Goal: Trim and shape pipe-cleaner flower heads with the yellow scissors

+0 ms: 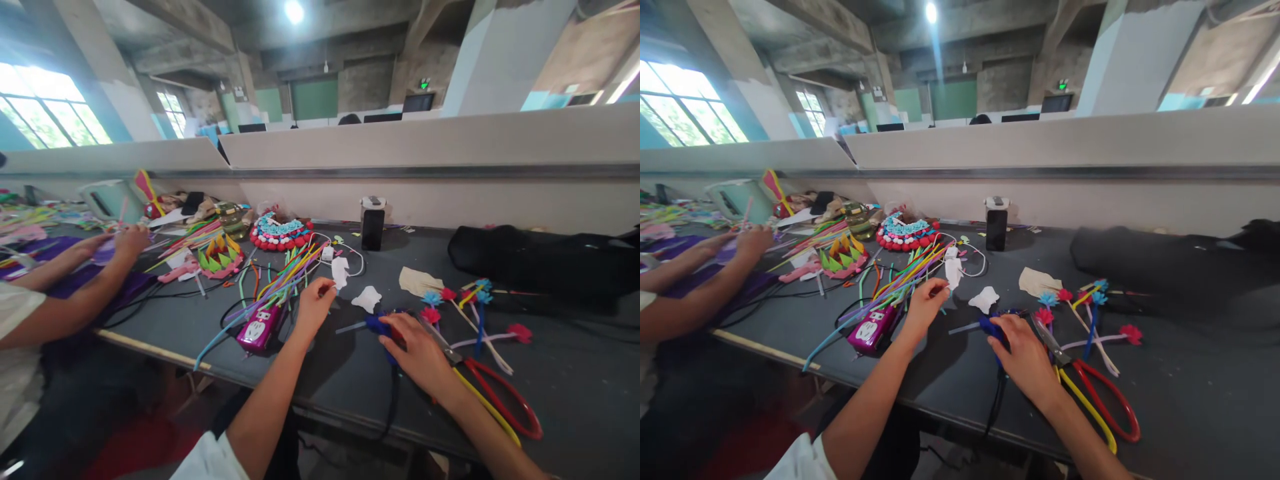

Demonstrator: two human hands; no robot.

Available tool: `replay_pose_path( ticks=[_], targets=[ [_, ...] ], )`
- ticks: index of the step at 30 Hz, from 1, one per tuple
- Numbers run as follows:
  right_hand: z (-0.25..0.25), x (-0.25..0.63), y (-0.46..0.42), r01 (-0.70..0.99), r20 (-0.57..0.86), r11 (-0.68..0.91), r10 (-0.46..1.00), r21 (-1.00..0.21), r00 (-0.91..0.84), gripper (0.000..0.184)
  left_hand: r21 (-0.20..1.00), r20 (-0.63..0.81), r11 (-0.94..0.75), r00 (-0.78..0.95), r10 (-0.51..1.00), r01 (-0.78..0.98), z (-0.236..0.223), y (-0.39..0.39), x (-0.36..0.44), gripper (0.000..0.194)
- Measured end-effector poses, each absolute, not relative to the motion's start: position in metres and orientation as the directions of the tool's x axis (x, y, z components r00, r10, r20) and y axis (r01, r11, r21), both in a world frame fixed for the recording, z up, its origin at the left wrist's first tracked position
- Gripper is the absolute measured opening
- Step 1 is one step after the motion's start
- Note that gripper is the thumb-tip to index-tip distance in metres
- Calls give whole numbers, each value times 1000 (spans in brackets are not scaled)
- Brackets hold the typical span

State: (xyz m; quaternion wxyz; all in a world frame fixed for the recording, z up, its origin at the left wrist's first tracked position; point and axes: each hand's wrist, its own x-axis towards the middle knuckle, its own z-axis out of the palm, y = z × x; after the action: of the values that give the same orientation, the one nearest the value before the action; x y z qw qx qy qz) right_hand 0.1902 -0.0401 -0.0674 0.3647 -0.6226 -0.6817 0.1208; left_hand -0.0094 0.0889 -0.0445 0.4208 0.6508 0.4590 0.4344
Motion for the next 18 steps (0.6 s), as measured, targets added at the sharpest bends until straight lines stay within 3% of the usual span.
replay_pose_path(
  ticks=[5, 10, 14, 18],
  targets=[
    [-62, 185, -41, 693, 326, 184, 942, -698, 79, 27, 982, 84, -28, 300, 950, -184, -36, 85, -10, 27],
    [-56, 182, -41, 552, 294, 150, 938, -820, 182, 26, 916, 18, 165, 449, 893, -367, -35, 76, -4, 26],
    [-47, 181, -46, 449, 289, 136, 912, -883, 291, 29, 858, -37, 326, 585, 810, -396, -34, 62, 6, 23],
    [-37, 177, -50, 382, 285, 150, 901, -912, 326, 33, 903, -15, 288, 648, 762, -318, -35, 47, 17, 20]
  ],
)
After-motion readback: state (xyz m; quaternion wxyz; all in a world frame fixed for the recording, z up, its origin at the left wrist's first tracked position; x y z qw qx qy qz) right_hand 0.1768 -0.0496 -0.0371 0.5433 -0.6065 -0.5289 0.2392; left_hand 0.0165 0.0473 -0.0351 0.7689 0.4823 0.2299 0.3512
